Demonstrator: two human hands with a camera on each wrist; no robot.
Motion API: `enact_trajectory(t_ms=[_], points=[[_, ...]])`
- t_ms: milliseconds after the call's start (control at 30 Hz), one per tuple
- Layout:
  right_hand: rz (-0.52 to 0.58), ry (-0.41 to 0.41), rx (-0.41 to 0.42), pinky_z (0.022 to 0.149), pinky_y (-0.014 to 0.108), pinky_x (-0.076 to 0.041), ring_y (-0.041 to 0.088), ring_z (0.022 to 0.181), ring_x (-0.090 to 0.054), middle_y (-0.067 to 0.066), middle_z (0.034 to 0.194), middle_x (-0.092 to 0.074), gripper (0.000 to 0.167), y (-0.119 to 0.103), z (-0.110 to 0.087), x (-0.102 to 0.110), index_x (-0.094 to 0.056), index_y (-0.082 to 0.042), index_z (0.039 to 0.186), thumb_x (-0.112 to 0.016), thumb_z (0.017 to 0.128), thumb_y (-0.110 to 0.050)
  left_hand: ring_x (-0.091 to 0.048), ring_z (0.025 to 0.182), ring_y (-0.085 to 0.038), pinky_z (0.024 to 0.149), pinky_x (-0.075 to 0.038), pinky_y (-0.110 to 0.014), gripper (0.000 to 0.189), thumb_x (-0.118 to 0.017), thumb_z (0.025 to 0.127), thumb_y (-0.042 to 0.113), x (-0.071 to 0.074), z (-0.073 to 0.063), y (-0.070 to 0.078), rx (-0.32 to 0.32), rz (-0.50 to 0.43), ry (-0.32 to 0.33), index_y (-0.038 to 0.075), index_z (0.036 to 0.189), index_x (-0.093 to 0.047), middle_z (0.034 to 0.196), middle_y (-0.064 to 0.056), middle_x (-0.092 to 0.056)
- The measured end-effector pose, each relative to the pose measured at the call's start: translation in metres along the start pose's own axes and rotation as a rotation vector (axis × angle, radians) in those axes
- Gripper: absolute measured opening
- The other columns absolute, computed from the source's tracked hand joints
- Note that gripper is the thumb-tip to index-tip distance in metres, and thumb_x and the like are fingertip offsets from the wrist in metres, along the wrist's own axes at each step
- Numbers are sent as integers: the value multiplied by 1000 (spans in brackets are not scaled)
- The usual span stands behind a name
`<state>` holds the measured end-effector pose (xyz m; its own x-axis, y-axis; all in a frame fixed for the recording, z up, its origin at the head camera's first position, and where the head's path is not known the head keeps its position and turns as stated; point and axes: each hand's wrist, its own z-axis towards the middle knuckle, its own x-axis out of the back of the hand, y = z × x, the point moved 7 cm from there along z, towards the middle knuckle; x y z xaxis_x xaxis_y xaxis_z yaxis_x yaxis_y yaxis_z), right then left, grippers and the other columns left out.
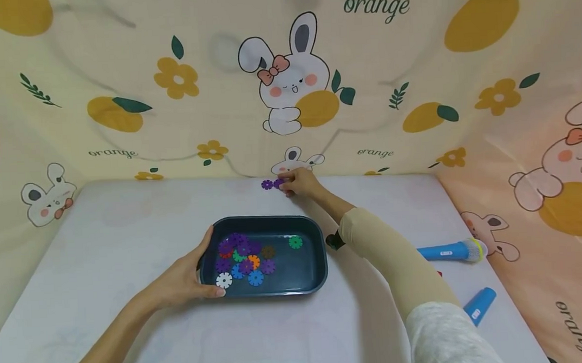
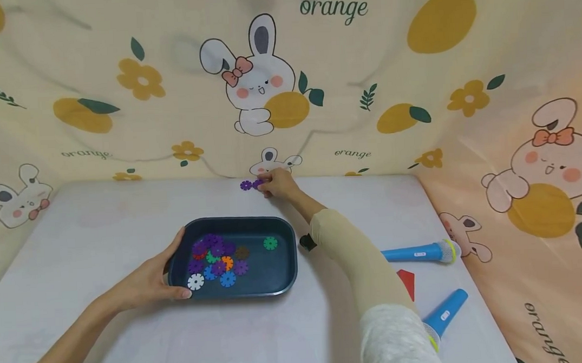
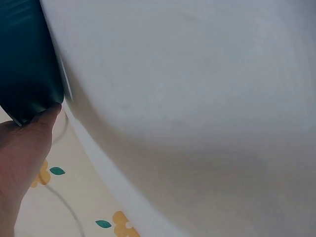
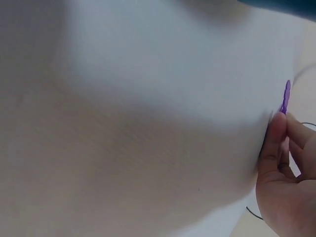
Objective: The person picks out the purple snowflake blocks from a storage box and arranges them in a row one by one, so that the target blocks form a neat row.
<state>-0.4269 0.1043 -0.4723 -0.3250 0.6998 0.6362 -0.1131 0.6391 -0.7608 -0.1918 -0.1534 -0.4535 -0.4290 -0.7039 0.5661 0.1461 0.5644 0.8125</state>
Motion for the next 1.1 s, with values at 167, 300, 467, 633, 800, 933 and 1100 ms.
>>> enact_trajectory(t_ms=[167, 300, 467, 633, 800, 933, 1100], points=[[-18, 17, 29, 56, 20, -44, 13, 65, -60, 6, 77, -70, 34, -3, -6, 1, -69, -10, 128, -69, 95, -19, -25, 143, -49, 110, -26, -66, 132, -90, 72, 38, 1, 1, -1, -12, 16, 0, 15, 160, 5, 161, -26, -16], [37, 4, 78, 61, 23, -48, 18, 69, -60, 13, 83, -71, 32, -13, -16, 5, -70, -8, 125, -69, 95, -19, -25, 143, -49, 110, -26, -65, 133, -90, 71, 38, 1, 2, -1, -13, 28, -1, 14, 160, 5, 161, -26, -15], [183, -47, 138, 79, 33, -58, 27, 81, -69, 21, 98, -70, 32, -32, -39, 8, -69, -1, 123, -68, 95, -17, -20, 145, -48, 111, -23, -65, 134, -90, 71, 36, 0, 2, 2, -41, 9, -4, 9, 159, 7, 162, -25, -11], [231, -114, 193, 83, 41, -58, 37, 88, -69, 16, 96, -70, 29, -54, -70, 8, -70, -2, 121, -68, 95, -15, -21, 145, -47, 112, -23, -65, 137, -92, 70, 35, 1, 4, 5, -53, 9, -4, 8, 159, 8, 163, -25, -12], [264, -176, 207, 83, 39, -58, 37, 89, -69, 14, 94, -70, 27, -65, -96, 2, -71, -4, 120, -68, 95, -15, -23, 144, -48, 111, -24, -64, 138, -92, 69, 36, 3, 6, 2, -23, 25, -5, 13, 159, 11, 162, -25, -15], [268, -224, 224, 83, 34, -58, 34, 90, -68, 13, 98, -71, 26, -70, -113, -6, -71, -3, 119, -68, 95, -13, -22, 144, -48, 111, -24, -65, 138, -91, 69, 36, 1, 4, 1, -20, 16, -9, 15, 159, 11, 162, -26, -14], [267, -289, 249, 83, 29, -57, 35, 96, -67, 20, 106, -71, 29, -73, -128, -19, -68, 3, 121, -67, 95, -9, -23, 144, -49, 111, -24, -65, 138, -92, 70, 35, -1, 2, 2, -19, 5, -6, 14, 159, 11, 161, -27, -16]])
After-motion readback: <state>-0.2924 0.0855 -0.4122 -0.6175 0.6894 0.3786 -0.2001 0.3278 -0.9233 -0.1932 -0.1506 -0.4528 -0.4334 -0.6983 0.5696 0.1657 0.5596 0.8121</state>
